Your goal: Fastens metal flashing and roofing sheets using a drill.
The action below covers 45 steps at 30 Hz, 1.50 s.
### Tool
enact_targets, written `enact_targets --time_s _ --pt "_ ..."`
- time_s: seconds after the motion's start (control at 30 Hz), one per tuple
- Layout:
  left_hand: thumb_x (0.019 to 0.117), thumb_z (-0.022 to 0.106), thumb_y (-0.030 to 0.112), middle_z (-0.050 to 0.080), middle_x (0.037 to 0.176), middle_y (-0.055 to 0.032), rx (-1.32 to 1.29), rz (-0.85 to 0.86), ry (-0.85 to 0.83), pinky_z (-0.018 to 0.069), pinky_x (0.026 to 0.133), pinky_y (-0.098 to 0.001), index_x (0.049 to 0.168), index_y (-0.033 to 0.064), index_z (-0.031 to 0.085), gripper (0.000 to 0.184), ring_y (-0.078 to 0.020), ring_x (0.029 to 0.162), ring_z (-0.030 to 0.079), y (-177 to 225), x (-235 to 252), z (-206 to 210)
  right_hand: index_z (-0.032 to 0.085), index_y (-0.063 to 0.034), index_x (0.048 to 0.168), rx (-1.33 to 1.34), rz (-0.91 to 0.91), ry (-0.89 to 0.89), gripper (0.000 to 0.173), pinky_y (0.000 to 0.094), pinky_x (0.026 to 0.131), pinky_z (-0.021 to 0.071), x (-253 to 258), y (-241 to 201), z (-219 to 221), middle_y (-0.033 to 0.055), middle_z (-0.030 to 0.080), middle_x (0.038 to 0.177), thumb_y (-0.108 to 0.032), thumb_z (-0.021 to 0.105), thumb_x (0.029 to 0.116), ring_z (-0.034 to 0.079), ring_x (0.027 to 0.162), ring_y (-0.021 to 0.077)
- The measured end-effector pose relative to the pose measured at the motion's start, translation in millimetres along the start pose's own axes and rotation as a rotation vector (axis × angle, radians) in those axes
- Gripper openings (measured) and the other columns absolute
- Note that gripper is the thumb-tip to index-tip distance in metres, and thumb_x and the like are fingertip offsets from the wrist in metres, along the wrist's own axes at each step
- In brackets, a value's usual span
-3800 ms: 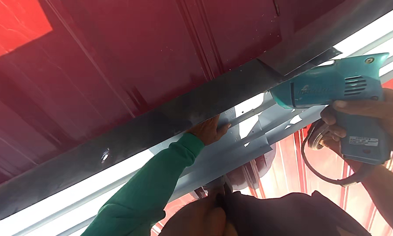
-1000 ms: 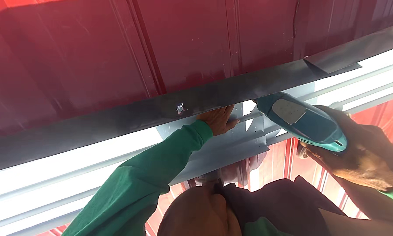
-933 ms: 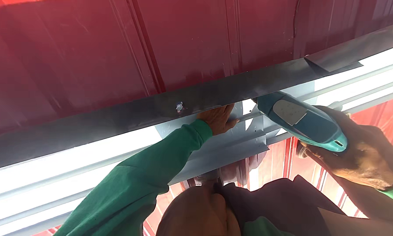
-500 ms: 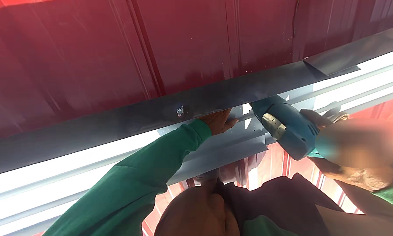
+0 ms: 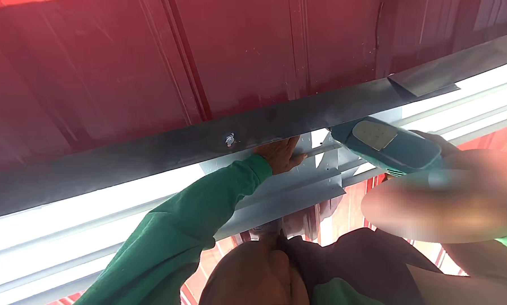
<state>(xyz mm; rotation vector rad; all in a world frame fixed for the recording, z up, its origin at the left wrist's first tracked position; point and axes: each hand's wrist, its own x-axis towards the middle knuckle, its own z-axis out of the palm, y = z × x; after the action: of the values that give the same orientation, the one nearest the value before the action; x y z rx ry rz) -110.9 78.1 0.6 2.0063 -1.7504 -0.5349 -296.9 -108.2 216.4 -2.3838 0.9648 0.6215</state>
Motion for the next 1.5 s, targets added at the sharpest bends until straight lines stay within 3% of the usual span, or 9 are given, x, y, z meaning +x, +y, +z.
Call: enact_targets --time_s 0.1,0.2,0.4,0.67,0.83,0.93,1.17,1.33,1.5 --pt "0.1007 0.034 0.065 0.05 0.154 -0.0161 0.008 0.041 -0.159 0.039 0.113 -0.0518 0.147 0.0036 0.05 0.078 -0.0321 0.137 0.052 -18.1 -14.8 42.7 0.061 -0.0205 0.114 0.224 0.187 0.0 0.048 0.022 0.054 0.0567 1.4 0.3 0.0 -0.0112 0.066 0.076 -0.053 0.07 0.0789 0.065 0.061 -0.0019" --pt "0.0999 0.04 0.063 0.055 0.149 -0.0164 -0.016 0.018 -0.209 0.0461 0.106 -0.0506 0.147 0.0036 0.051 0.076 -0.0313 0.133 0.057 -15.9 -10.9 37.6 0.064 -0.0216 0.109 0.445 0.273 0.022 0.042 0.0263 0.053 0.0617 -1.3 4.9 6.2 -0.009 0.071 0.077 -0.048 0.074 0.0785 0.069 0.059 0.0061" --pt "0.0995 0.042 0.063 0.057 0.146 -0.0168 -0.022 0.013 -0.235 0.0452 0.106 -0.0509 0.149 0.0042 0.05 0.077 -0.0307 0.133 0.057 -14.1 -9.1 30.3 0.062 -0.0131 0.112 0.294 0.115 0.07 0.048 0.0188 0.063 0.0583 -8.8 14.6 15.0 -0.0096 0.068 0.085 -0.048 0.071 0.0817 0.066 0.07 -0.0053" --pt "0.0993 0.046 0.06 0.059 0.143 -0.0178 -0.025 0.008 -0.193 0.046 0.106 -0.0522 0.146 0.0031 0.052 0.074 -0.0327 0.13 0.059 -14.0 -11.3 35.3 0.059 -0.0088 0.132 0.252 0.062 0.089 0.063 0.0245 0.074 0.0608 -16.7 18.9 25.5 -0.0013 0.071 0.097 -0.049 0.072 0.0845 0.069 0.083 -0.0011" --pt "0.0987 0.045 0.062 0.059 0.144 -0.0184 -0.027 0.016 -0.196 0.045 0.107 -0.0519 0.146 0.003 0.053 0.076 -0.0328 0.132 0.057 -13.7 -9.9 32.6 0.058 -0.0123 0.135 0.134 0.03 0.086 0.065 0.0263 0.072 0.0584 -12.2 10.3 18.7 -0.0014 0.071 0.095 -0.049 0.07 0.0823 0.067 0.082 -0.0001" --pt "0.0979 0.05 0.059 0.061 0.141 -0.0189 -0.056 0.024 -0.154 0.0466 0.107 -0.0513 0.146 0.0028 0.053 0.074 -0.0331 0.131 0.059 -14.3 -10.1 32.8 0.056 -0.008 0.14 0.098 -0.041 0.099 0.069 0.0313 0.074 0.059 -12.0 9.0 20.4 0.0062 0.073 0.097 -0.046 0.07 0.0836 0.069 0.083 0.0066" --pt "0.0993 0.053 0.055 0.061 0.14 -0.0216 -0.145 -0.012 -0.221 0.0465 0.105 -0.0556 0.146 0.0018 0.053 0.07 -0.0365 0.129 0.06 -12.6 -9.4 27.6 0.051 -0.0066 0.147 -0.027 -0.091 0.078 0.077 0.0511 0.065 0.0577 -16.4 7.3 25.2 0.0133 0.074 0.094 -0.046 0.066 0.0821 0.073 0.079 0.0261" --pt "0.0993 0.058 0.051 0.065 0.131 -0.0234 -0.183 -0.033 -0.246 0.0478 0.103 -0.0569 0.141 0.0013 0.058 0.065 -0.0383 0.124 0.062 -10.0 -7.3 21.1 0.052 -0.0028 0.146 -0.144 -0.158 0.1 0.078 0.0511 0.052 0.0515 -19.6 4.0 30.8 0.0135 0.071 0.078 -0.045 0.061 0.081 0.068 0.062 0.0301" --pt "0.0995 0.049 0.059 0.061 0.14 -0.0204 -0.105 0.008 -0.199 0.0465 0.106 -0.0534 0.147 0.0022 0.053 0.074 -0.0346 0.13 0.059 -15.6 -10.2 31.2 0.053 -0.0021 0.145 -0.168 -0.188 0.1 0.078 0.0504 0.053 0.0516 -18.2 5.5 29.9 0.0145 0.071 0.079 -0.046 0.06 0.0809 0.069 0.063 0.0307"
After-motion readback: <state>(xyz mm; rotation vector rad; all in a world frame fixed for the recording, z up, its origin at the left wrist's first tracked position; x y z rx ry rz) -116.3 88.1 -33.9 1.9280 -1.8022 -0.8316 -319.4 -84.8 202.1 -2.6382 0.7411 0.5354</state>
